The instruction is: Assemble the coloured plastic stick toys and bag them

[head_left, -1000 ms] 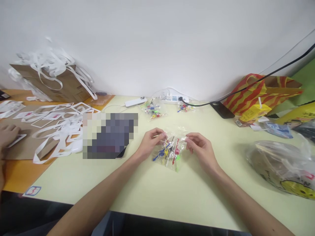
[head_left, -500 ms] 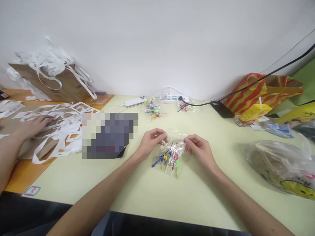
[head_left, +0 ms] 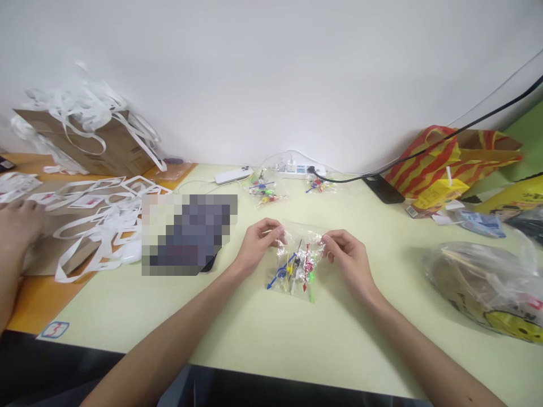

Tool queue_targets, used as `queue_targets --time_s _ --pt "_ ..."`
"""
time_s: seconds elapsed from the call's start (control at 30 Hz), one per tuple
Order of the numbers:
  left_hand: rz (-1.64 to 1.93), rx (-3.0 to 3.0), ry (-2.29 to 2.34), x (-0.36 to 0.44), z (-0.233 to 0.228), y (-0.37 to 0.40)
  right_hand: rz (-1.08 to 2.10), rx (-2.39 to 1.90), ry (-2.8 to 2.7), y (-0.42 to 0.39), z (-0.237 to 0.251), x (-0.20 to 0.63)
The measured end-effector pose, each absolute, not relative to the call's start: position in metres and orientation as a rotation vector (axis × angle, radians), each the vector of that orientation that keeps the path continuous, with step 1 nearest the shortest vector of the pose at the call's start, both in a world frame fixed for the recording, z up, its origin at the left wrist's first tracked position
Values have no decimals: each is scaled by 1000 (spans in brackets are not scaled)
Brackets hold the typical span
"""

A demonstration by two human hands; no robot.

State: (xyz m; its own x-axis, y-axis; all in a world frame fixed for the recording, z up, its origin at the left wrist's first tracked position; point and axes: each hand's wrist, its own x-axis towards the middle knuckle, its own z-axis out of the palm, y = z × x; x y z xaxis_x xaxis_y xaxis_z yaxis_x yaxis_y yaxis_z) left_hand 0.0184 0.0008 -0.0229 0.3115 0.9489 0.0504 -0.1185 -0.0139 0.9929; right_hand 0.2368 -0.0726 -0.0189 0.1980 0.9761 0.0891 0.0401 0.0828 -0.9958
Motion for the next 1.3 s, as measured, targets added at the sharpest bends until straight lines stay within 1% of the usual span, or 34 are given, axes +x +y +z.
queue_targets --time_s 0.67,0.93,1.13,1.3 --pt "1024 1307 837 16 -21 2 906 -1173 -1252 -76 -20 238" --pt "974 1383 840 14 -15 0 918 -1235 -1267 -78 -15 238" --pt "1024 1476 957 17 -14 -2 911 -1283 -1255 -79 -17 234" --pt "1073 1437 953 19 -18 -1 897 -1270 -1200 -77 -21 234"
